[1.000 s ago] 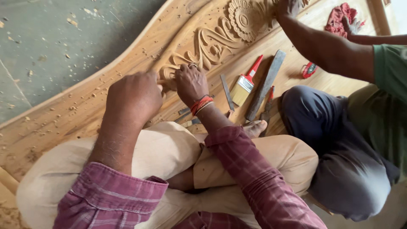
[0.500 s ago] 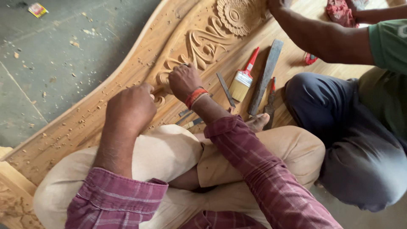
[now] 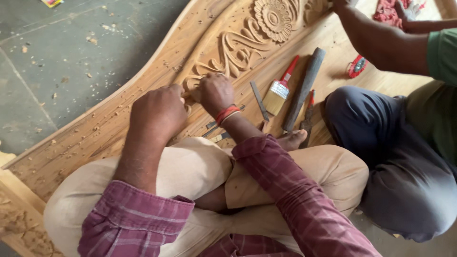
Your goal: The person sits cross-legged on the floor and uses a small chisel to carve intricate floral patterns into a large wooden panel. They carefully chip away small pieces of wood to refine the design, occasionally switching tools or adjusting their grip.
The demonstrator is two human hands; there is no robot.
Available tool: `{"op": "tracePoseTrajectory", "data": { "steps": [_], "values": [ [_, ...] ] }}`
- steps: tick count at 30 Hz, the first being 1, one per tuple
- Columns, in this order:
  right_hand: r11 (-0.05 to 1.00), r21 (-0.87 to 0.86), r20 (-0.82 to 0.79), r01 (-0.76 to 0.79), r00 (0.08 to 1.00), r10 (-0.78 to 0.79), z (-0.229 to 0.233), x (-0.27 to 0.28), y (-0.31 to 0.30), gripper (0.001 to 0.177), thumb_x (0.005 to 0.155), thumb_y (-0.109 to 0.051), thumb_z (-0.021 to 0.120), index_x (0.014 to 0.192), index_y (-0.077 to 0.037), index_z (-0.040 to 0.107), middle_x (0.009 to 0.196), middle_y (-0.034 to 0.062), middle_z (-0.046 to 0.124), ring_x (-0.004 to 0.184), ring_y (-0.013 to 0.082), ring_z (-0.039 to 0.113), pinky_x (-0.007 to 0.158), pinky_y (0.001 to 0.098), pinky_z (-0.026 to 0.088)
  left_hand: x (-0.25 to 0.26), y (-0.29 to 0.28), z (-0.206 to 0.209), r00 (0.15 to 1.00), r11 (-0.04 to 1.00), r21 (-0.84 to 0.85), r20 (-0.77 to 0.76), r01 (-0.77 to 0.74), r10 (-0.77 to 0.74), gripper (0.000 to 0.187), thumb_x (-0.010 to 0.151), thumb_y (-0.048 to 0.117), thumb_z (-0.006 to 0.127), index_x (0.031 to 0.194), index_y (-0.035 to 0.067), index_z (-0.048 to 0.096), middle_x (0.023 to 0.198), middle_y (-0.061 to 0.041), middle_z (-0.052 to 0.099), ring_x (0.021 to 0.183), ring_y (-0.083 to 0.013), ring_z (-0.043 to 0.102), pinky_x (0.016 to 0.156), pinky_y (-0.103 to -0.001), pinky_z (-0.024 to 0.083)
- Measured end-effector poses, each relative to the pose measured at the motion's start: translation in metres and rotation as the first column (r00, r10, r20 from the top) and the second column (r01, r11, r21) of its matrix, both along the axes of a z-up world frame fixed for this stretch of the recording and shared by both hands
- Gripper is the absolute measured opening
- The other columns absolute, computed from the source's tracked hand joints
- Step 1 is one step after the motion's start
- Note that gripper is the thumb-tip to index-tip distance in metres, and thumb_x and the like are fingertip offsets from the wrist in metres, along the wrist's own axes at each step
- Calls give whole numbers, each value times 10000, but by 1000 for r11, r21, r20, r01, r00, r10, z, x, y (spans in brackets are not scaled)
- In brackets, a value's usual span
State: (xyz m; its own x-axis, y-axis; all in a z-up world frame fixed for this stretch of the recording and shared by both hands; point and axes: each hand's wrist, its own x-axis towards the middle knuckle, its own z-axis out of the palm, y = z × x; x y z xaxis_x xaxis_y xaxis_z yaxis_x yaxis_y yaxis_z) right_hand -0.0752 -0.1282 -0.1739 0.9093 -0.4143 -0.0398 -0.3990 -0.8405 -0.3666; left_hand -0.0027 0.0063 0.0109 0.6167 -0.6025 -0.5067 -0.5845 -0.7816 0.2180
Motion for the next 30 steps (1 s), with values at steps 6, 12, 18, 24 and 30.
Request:
{"op": "tracePoseTrajectory", "data": {
  "steps": [6, 12, 18, 24, 30],
  "values": [
    [981, 119, 153, -154, 979, 135, -4, -6, -18, 139, 921, -196, 665, 881, -90, 746, 987, 113, 688, 954, 316, 646, 833, 438, 514, -5, -3, -11, 1000, 992, -128, -11, -4, 3, 327, 957, 163, 531, 1248, 139, 678, 1134, -149, 735, 1056, -351, 697, 918, -497, 530],
    [779, -141, -119, -611, 792, 599, 20, 31, -49, 146, 931, -139, 618, 877, -168, 751, 981, 56, 692, 1000, 273, 649, 834, 458, 503, -3, -7, 4, 1000, 999, -38, -21, -14, 14, 320, 991, 215, 528, 1273, 152, 667, 1135, -160, 729, 1063, -359, 692, 927, -511, 518],
    [891, -122, 126, -438, 883, 452, 5, 15, -46, 141, 847, -104, 635, 891, -157, 758, 1014, 35, 700, 1025, 239, 632, 896, 417, 475, -3, -1, 4, 999, 1000, -5, -38, -29, 29, 371, 978, 245, 551, 1331, 179, 638, 1165, -148, 722, 1079, -343, 686, 946, -496, 517],
    [998, 2, -80, -70, 994, 69, -11, -2, -24, 148, 896, -105, 626, 790, -119, 728, 794, 99, 686, 765, 251, 680, 719, 415, 537, -1, -7, 14, 1000, 1000, -13, -30, 3, -3, 358, 1003, 204, 515, 1337, 171, 640, 1191, -128, 723, 1083, -316, 695, 954, -496, 516],
    [988, 86, -169, 128, 979, -112, -14, -28, -10, 150, 903, -178, 654, 873, -129, 792, 782, 151, 716, 676, 289, 677, 645, 433, 547, 1, -2, -2, 999, 997, -69, -42, -16, 13, 385, 986, 171, 517, 1349, 193, 642, 1213, -139, 716, 1109, -330, 684, 978, -490, 508]
  ]
}}
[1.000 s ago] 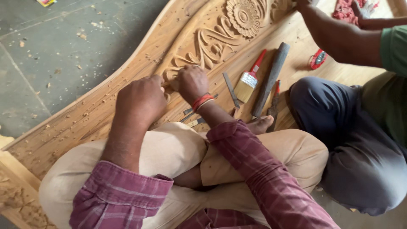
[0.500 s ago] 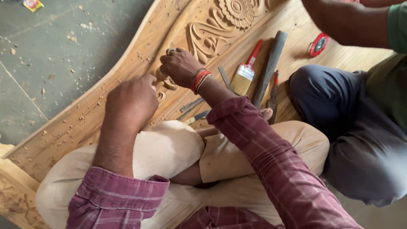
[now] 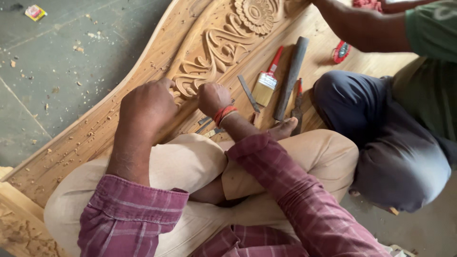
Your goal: The person sits cross-legged on the floor and uses a small chisel to carve intricate floral patterns into a large wooden panel. They carefully chip away small pieces of wood to refine the design, occasionally switching tools or adjusting their grip.
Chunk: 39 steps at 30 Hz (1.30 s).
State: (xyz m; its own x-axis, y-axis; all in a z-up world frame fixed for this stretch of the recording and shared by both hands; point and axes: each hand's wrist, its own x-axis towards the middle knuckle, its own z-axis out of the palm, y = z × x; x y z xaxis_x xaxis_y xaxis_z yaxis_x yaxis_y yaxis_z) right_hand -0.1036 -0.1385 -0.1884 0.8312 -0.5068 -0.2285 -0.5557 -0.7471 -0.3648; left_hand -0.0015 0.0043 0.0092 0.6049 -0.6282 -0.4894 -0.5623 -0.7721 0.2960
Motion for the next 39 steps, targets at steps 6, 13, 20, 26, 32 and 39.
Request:
{"op": "tracePoseTrajectory", "data": {
  "steps": [6, 13, 20, 26, 32, 39],
  "values": [
    [542, 835, 253, -97, 942, -222, 51, -38, -58, 190, 1007, -213, 731, 1143, -96, 795, 863, 44, 708, 770, 173, 621, 705, 319, 534, 5, 5, -18, 999, 995, 94, -25, -21, 23, 430, 928, 171, 542, 1343, 229, 641, 1239, -133, 698, 1156, -327, 658, 1000, -476, 493],
    [747, 492, 545, -448, 827, 137, 134, -111, -28, 109, 901, -66, 737, 986, -123, 774, 1042, 40, 686, 996, 198, 685, 863, 330, 574, -21, -16, -60, 772, 947, -321, -602, -1, -203, 501, 1028, 423, 496, 1196, 37, 766, 1089, -126, 820, 960, -231, 754, 915, -383, 577],
    [935, 251, 553, -250, 830, 73, 163, -122, 0, 154, 801, -78, 776, 919, -173, 798, 1118, 102, 658, 1005, 292, 688, 859, 390, 553, -50, -9, -46, 472, 862, -168, -877, -478, 92, 453, 926, 198, 670, 1353, 65, 596, 1114, -106, 755, 957, -171, 746, 832, -305, 607],
    [976, 92, 684, -196, 725, 81, 203, -139, -31, 363, 818, -31, 741, 1174, -104, 751, 1436, 206, 552, 1166, 363, 643, 926, 418, 549, -51, -22, -42, 641, 691, -383, -752, -613, 152, 345, 903, 128, 714, 1224, 0, 714, 977, -85, 783, 861, -167, 758, 715, -254, 585],
    [880, 413, 715, 236, 515, -474, 212, -201, -102, 225, 990, -82, 689, 1208, -82, 747, 1137, 108, 696, 960, 207, 665, 810, 304, 554, -16, -18, -73, 970, 928, -304, 43, -214, 238, 216, 903, 215, 797, 1099, 125, 787, 871, -102, 767, 724, -205, 713, 664, -338, 541],
    [902, 372, 617, 218, 668, -416, 191, -173, -112, 218, 952, -108, 706, 1159, -49, 744, 971, 85, 713, 806, 159, 692, 740, 296, 551, -11, -59, -116, 961, 897, -347, -66, -274, 268, 164, 893, 277, 772, 992, 147, 780, 890, -36, 775, 709, -185, 751, 637, -357, 597]
  ]
}}
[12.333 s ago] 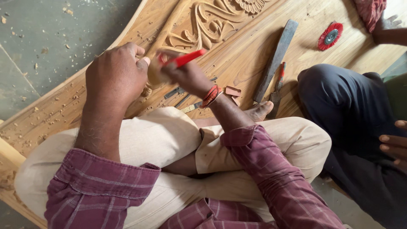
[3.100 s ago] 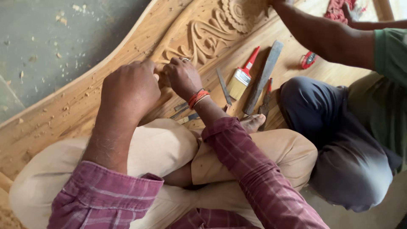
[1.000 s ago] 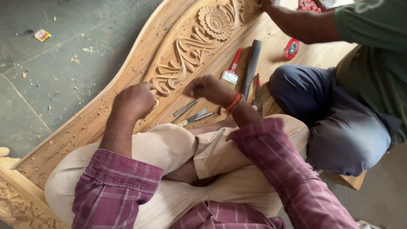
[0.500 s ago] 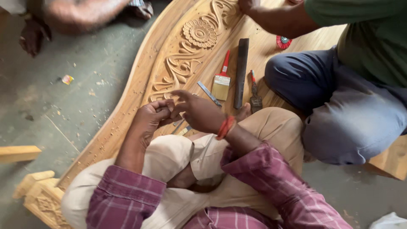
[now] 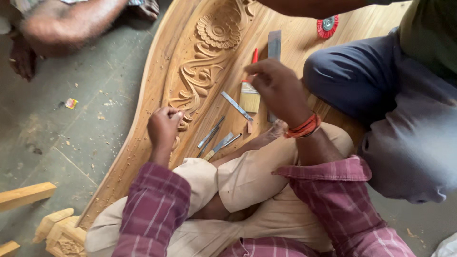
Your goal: The person sits cross-legged on the floor and uses a small chisel to carve intricate floral patterns into a large wooden panel. They carefully chip away small pieces of wood to refine the design, occasionally switching tools or adjusting their grip.
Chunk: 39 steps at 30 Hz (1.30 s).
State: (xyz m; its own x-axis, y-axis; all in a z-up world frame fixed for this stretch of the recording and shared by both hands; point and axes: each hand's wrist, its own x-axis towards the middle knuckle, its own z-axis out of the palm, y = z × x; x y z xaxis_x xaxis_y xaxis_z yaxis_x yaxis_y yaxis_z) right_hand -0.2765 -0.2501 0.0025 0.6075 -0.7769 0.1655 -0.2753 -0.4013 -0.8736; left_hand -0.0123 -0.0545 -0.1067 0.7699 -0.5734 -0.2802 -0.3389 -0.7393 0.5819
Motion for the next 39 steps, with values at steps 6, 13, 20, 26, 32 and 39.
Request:
{"op": "tracePoseTrajectory", "data": {
  "steps": [6, 13, 20, 26, 32, 39],
  "values": [
    [945, -91, -102, -316, 946, 307, 9, 16, -1, 253, 921, -103, 712, 1168, -47, 716, 1028, 107, 689, 875, 221, 742, 784, 360, 572, -38, -26, -25, 867, 981, 67, 460, 181, -192, 174, 846, 276, 824, 847, 122, 743, 919, -60, 726, 825, -277, 688, 743, -440, 542],
    [960, -24, -135, -279, 952, 273, 16, 10, 1, 257, 930, -176, 722, 1170, -83, 717, 1058, 94, 691, 899, 216, 740, 771, 372, 569, -35, -11, -34, 845, 971, 104, 478, 216, -239, 166, 862, 239, 818, 819, 107, 727, 936, -76, 707, 856, -333, 656, 733, -459, 520],
    [950, -79, -136, -301, 948, 289, 18, 11, 7, 251, 974, -204, 708, 1198, -91, 705, 1071, 90, 685, 945, 244, 711, 821, 395, 556, -33, -43, -45, 919, 979, 3, 342, 205, -194, 102, 842, 182, 821, 842, 101, 760, 932, -82, 718, 779, -284, 696, 704, -418, 546],
    [964, -123, -156, -236, 964, 216, 26, 4, 10, 261, 952, -207, 706, 1189, -98, 712, 1084, 103, 686, 946, 260, 700, 806, 413, 547, -27, -18, -27, 885, 972, 27, 408, 235, -225, 162, 782, 175, 880, 767, 68, 759, 872, -124, 710, 783, -348, 677, 693, -459, 523],
    [939, -122, -135, -321, 943, 305, 18, 12, 17, 256, 970, -203, 708, 1199, -89, 696, 1078, 89, 692, 957, 269, 696, 818, 413, 548, -31, -46, -47, 915, 974, -85, 368, 210, -166, 120, 810, 159, 859, 811, 87, 763, 892, -126, 706, 762, -339, 678, 674, -456, 519],
    [966, -117, -136, -229, 968, 213, 23, 3, 14, 261, 940, -155, 690, 1192, -90, 703, 1068, 92, 684, 934, 261, 705, 804, 408, 553, -27, -18, -32, 926, 975, 5, 311, 221, -212, 128, 828, 160, 830, 805, 70, 742, 900, -108, 713, 762, -289, 694, 671, -419, 536]
  ]
}}
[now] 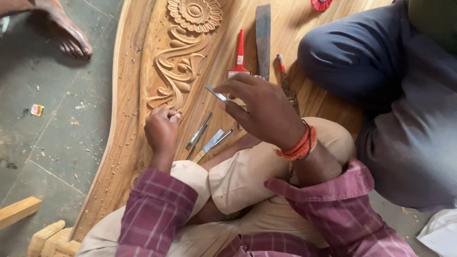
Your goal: The person sits cross-legged on the floor and uses a small chisel to carve intricate floral patterns into a large wooden panel. They carefully chip away small pieces of wood to refine the design, occasionally switching tools or adjusting their grip.
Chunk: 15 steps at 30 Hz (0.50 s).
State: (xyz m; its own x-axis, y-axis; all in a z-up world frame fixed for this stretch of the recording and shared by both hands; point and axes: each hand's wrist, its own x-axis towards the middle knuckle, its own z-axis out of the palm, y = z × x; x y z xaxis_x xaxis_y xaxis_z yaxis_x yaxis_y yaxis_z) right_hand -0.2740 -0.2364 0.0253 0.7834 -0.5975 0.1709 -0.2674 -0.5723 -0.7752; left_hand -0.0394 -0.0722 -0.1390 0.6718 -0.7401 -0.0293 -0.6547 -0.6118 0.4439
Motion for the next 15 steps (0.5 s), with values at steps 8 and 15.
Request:
{"op": "tracePoseTrajectory", "data": {
  "steps": [8, 15],
  "values": [
    [996, -32, 12, -85, 996, 85, -3, 7, 9, 250, 963, -169, 705, 1199, -85, 703, 1080, 97, 682, 944, 281, 697, 821, 413, 550, -2, -32, -19, 1000, 996, -87, 11, 23, -22, 179, 820, 166, 880, 784, 53, 746, 876, -123, 709, 746, -288, 683, 678, -418, 530],
    [999, 17, 8, -28, 1000, 28, -1, 6, 4, 259, 980, -175, 688, 1225, -93, 700, 1087, 94, 681, 938, 263, 711, 823, 412, 554, 2, -5, -2, 999, 999, -54, -37, 9, -11, 135, 814, 141, 865, 824, 67, 752, 897, -119, 706, 768, -291, 686, 687, -421, 530]
  ]
}}
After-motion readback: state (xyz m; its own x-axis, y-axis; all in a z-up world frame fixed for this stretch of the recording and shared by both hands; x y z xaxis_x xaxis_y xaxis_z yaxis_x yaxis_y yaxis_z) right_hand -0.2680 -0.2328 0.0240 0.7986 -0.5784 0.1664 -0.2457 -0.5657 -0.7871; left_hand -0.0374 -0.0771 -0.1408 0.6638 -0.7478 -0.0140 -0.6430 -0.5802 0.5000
